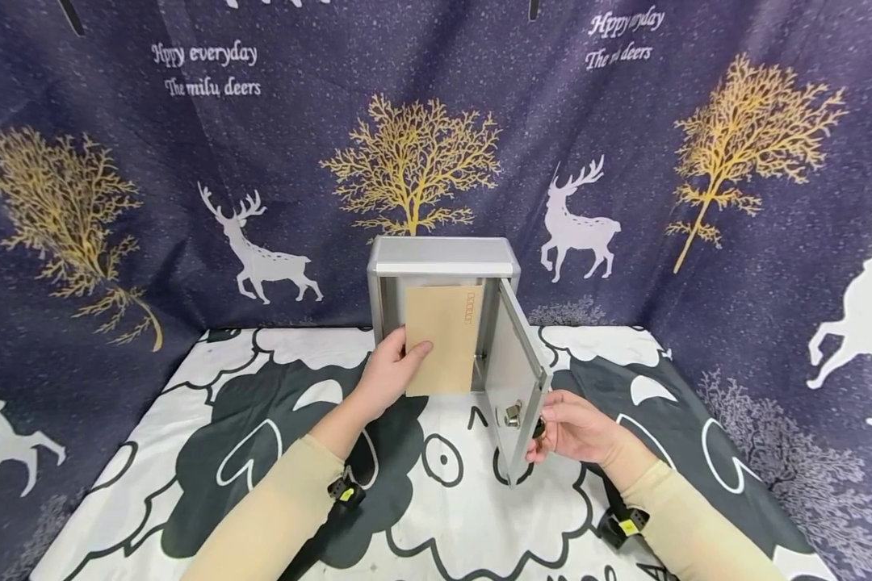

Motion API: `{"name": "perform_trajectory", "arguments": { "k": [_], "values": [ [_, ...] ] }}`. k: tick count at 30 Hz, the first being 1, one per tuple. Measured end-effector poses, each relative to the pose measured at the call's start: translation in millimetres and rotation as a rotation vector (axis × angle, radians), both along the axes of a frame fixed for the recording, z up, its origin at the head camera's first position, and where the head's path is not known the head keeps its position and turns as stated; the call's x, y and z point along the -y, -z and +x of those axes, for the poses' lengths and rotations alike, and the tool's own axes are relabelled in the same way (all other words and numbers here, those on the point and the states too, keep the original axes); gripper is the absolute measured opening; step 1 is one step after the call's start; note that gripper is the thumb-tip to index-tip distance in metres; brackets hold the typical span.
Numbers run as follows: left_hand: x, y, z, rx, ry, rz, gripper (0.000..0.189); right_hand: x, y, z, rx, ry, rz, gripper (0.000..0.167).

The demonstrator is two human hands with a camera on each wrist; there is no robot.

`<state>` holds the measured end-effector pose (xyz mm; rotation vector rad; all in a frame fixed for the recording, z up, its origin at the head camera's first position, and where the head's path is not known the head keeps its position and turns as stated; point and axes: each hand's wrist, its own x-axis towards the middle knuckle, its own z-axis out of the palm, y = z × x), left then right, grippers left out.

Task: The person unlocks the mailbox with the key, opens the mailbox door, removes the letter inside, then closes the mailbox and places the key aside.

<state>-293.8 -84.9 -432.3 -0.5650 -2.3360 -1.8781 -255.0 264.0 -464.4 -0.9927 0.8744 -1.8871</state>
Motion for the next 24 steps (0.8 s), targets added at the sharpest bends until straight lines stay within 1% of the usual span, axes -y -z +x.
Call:
{"name": "perform_trajectory", "arguments": {
  "k": [5, 10, 17, 24],
  "values": [
    [13.1, -4.9, 10.3, -0.001, -0.007, -0.001, 0.030, -1, -0.5, 0.6, -0.005, 0.008, 0.004, 0.042],
    [25.6, -11.0, 20.6, 0.008, -0.001, 0.048, 0.030, 0, -0.3, 0.8, -0.005, 0.006, 0.004, 0.042],
    [47.7, -14.5, 28.6, 0.040, 0.056, 0.134, 0.034, 0, 0.5, 0.8, -0.006, 0.008, 0.007, 0.042],
    [67.4, -20.3, 37.5, 0.016, 0.029, 0.153, 0.034, 0, 1.1, 0.8, -0.010, 0.004, 0.004, 0.042]
  ]
}}
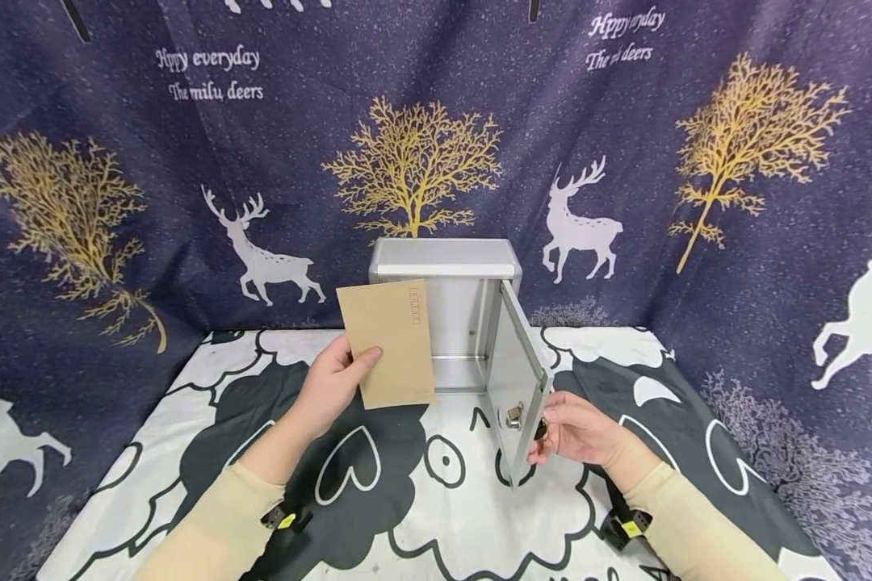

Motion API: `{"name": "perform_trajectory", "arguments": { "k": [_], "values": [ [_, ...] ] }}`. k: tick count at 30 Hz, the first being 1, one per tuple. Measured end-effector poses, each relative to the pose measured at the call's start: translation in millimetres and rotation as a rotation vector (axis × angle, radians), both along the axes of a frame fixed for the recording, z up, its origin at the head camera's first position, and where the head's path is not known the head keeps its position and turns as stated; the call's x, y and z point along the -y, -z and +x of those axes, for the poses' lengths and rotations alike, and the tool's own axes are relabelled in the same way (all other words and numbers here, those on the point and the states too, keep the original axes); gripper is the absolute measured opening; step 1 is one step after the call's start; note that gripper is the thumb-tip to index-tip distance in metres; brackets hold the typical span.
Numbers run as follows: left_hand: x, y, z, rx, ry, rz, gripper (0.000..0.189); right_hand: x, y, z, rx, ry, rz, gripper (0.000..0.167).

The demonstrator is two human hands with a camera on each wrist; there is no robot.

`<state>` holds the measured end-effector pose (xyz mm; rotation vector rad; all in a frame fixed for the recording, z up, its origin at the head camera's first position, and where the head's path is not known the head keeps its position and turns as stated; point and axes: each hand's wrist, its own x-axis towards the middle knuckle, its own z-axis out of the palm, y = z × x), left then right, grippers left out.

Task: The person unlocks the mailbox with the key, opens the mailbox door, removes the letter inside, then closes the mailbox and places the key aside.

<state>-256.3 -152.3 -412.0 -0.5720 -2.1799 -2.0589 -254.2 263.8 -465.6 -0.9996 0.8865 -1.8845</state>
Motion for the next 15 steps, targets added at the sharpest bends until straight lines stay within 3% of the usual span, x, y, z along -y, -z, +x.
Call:
{"name": "perform_trajectory", "arguments": {
  "k": [7, 15],
  "values": [
    [19.5, -0.9, 3.7, -0.006, -0.061, -0.007, 0.032, 0, 0.1, -0.4, -0.005, 0.005, 0.003, 0.043],
    [44.3, 0.2, 7.8, 0.044, -0.137, -0.019, 0.035, 0, -0.5, -0.8, -0.009, 0.010, 0.003, 0.045]
  ]
}}
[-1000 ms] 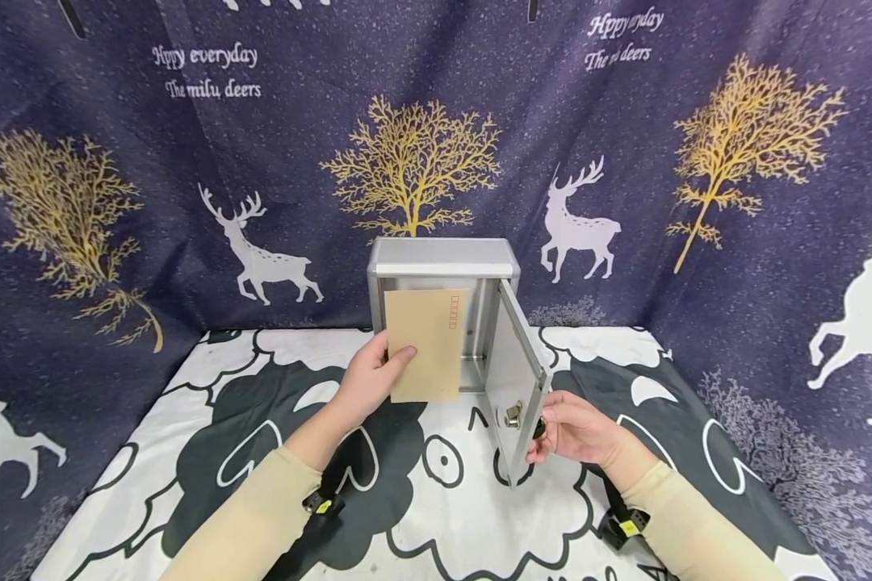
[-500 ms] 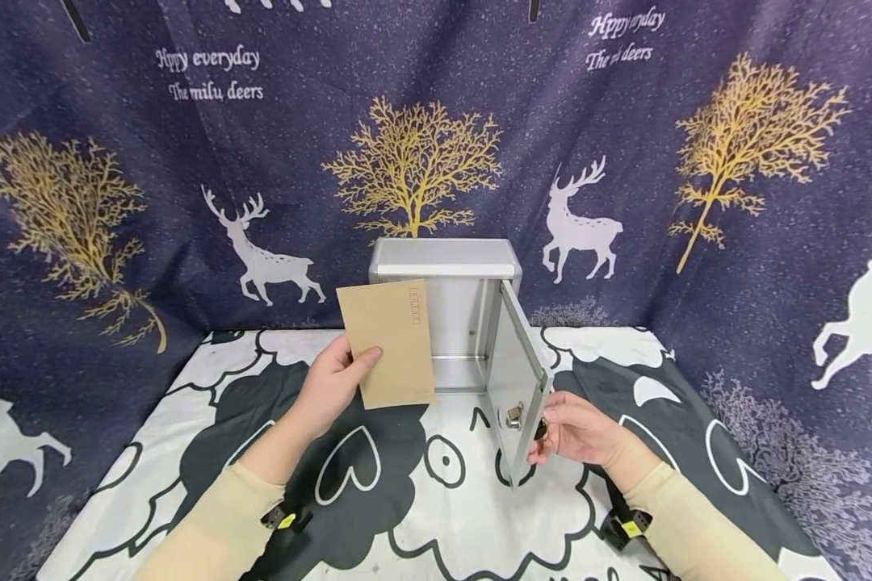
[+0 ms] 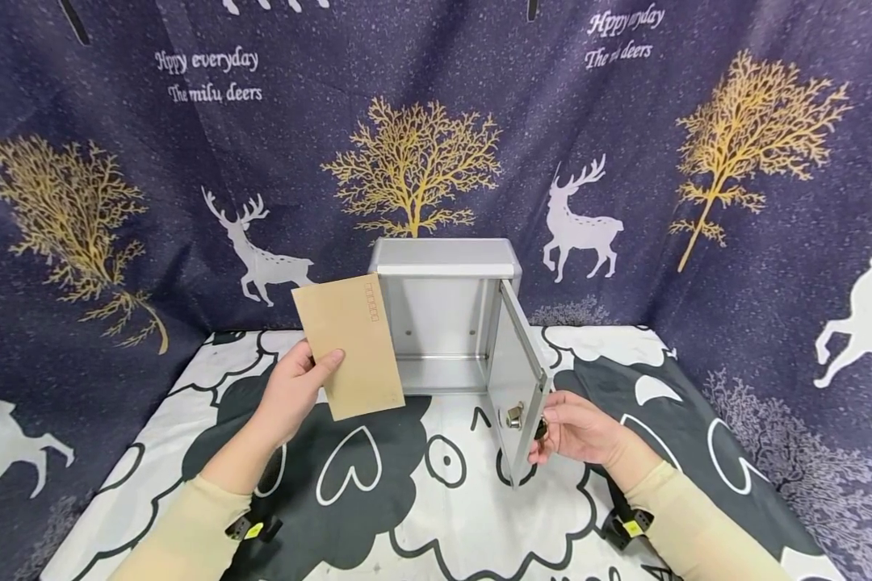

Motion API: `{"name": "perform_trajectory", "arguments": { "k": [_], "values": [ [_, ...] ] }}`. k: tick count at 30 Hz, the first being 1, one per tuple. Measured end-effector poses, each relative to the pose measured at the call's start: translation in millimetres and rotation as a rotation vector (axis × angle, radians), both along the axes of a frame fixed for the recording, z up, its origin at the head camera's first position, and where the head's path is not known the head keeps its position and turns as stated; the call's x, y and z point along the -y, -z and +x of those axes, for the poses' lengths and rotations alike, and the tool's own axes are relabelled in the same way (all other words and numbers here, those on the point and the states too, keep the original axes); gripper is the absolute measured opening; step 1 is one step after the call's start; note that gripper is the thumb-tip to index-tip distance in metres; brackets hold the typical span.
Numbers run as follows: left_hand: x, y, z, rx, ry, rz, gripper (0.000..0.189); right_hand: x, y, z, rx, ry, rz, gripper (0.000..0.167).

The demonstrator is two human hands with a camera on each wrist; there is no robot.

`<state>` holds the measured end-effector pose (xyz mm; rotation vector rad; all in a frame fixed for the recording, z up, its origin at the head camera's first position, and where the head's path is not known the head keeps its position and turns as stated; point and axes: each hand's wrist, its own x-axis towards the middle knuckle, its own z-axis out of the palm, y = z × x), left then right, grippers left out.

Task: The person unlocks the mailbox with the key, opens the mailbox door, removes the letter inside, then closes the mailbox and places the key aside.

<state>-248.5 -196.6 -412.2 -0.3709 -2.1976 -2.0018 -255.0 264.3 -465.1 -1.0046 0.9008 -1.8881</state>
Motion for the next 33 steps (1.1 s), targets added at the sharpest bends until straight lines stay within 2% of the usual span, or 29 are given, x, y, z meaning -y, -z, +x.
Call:
{"name": "perform_trajectory", "arguments": {
  "k": [9, 12, 19, 25, 29, 33],
  "values": [
    [26.7, 6.2, -0.7, 0.029, 0.002, 0.037, 0.042, 0, 0.3, 0.3, -0.008, 0.000, -0.002, 0.046],
    [34.7, 9.2, -4.2, 0.032, -0.012, 0.031, 0.043, 1, 0.2, 0.2, -0.011, 0.001, 0.000, 0.045],
    [51.5, 16.6, -10.8, 0.126, -0.024, 0.116, 0.036, 1, -0.6, -0.4, -0.016, 0.000, 0.004, 0.044],
    [64.5, 22.0, -16.0, 0.188, -0.037, 0.141, 0.032, 1, -1.4, 0.0, -0.021, 0.011, 0.010, 0.043],
    [73.5, 27.8, -22.5, 0.246, -0.049, 0.131, 0.030, 1, -1.0, 0.8, -0.019, 0.016, 0.014, 0.044],
    [81.3, 35.3, -29.2, 0.292, -0.068, 0.056, 0.038, 0, -1.0, 1.5, -0.019, 0.019, 0.018, 0.045]
  ]
}}
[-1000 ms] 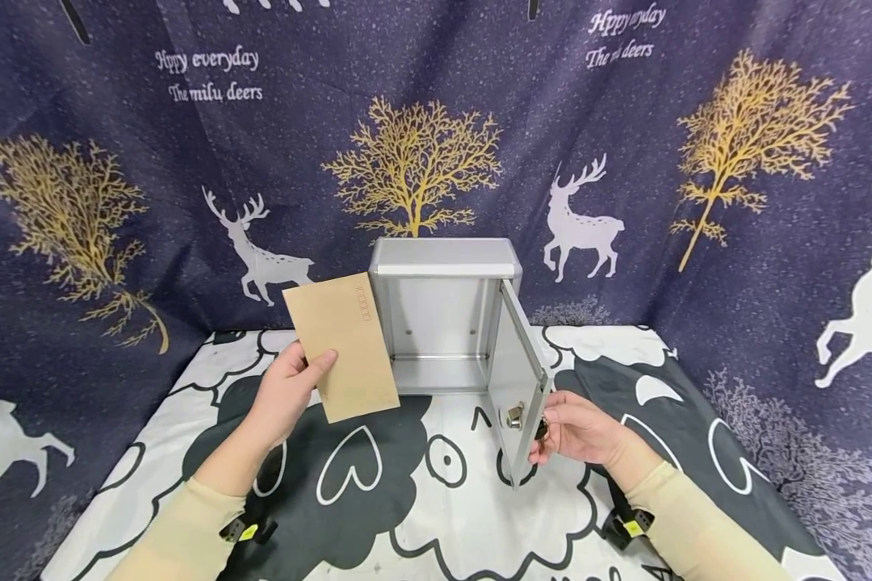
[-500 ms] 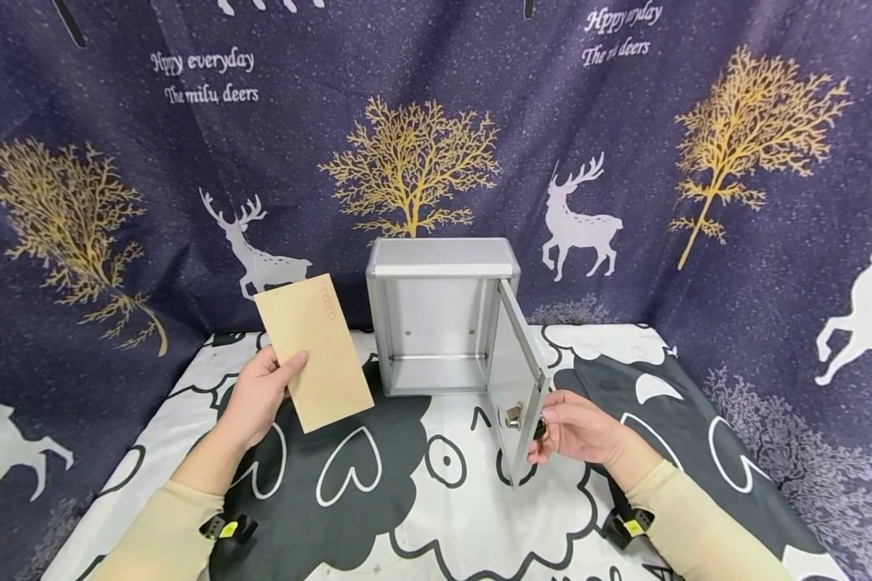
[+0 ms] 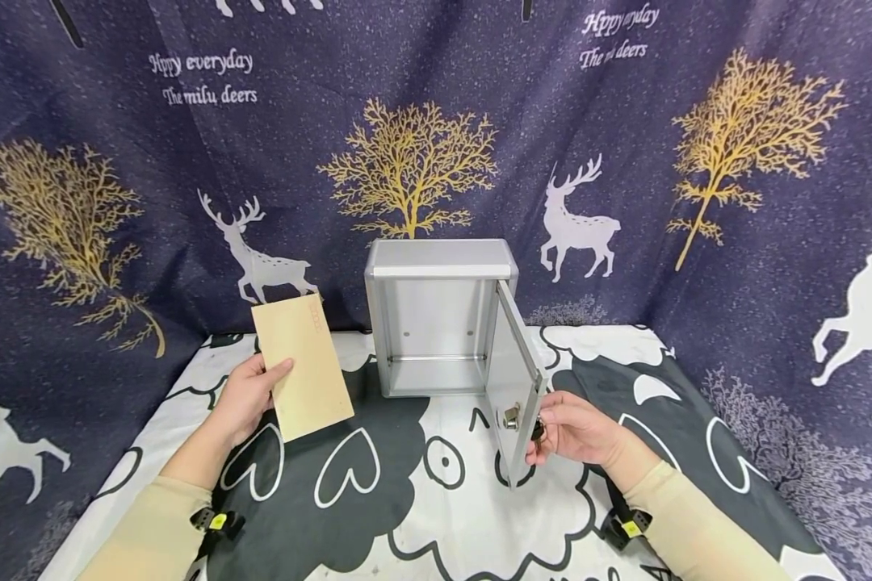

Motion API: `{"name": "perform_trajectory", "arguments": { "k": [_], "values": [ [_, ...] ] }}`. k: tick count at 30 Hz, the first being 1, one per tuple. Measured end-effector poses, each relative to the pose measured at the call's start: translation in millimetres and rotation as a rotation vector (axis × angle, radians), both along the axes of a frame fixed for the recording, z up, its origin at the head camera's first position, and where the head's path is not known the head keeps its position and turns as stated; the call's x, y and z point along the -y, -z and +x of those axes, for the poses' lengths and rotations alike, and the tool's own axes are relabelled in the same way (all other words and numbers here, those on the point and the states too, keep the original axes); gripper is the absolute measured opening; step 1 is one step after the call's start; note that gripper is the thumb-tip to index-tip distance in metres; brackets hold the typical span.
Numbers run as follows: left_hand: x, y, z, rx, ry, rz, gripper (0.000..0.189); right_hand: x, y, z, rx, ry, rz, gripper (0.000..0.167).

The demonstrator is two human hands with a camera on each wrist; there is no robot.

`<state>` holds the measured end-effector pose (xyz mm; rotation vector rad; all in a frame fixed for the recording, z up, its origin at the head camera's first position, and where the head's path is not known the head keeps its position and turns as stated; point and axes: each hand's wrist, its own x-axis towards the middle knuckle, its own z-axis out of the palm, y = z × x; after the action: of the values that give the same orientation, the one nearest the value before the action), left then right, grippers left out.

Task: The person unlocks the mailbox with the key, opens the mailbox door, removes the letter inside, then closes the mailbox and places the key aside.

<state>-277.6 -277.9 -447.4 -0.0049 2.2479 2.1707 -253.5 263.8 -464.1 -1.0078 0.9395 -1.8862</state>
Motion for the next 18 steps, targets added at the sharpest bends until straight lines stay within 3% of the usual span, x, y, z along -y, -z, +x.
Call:
{"name": "perform_trajectory", "arguments": {
  "k": [6, 18],
  "values": [
    [9.3, 10.8, -5.4, 0.051, 0.033, -0.115, 0.055, 0, -0.1, 0.5, -0.006, -0.002, -0.002, 0.046],
    [19.1, 24.8, -11.7, 0.122, 0.042, -0.139, 0.052, 0, 0.3, 0.3, -0.014, -0.003, -0.008, 0.046]
  ]
}}
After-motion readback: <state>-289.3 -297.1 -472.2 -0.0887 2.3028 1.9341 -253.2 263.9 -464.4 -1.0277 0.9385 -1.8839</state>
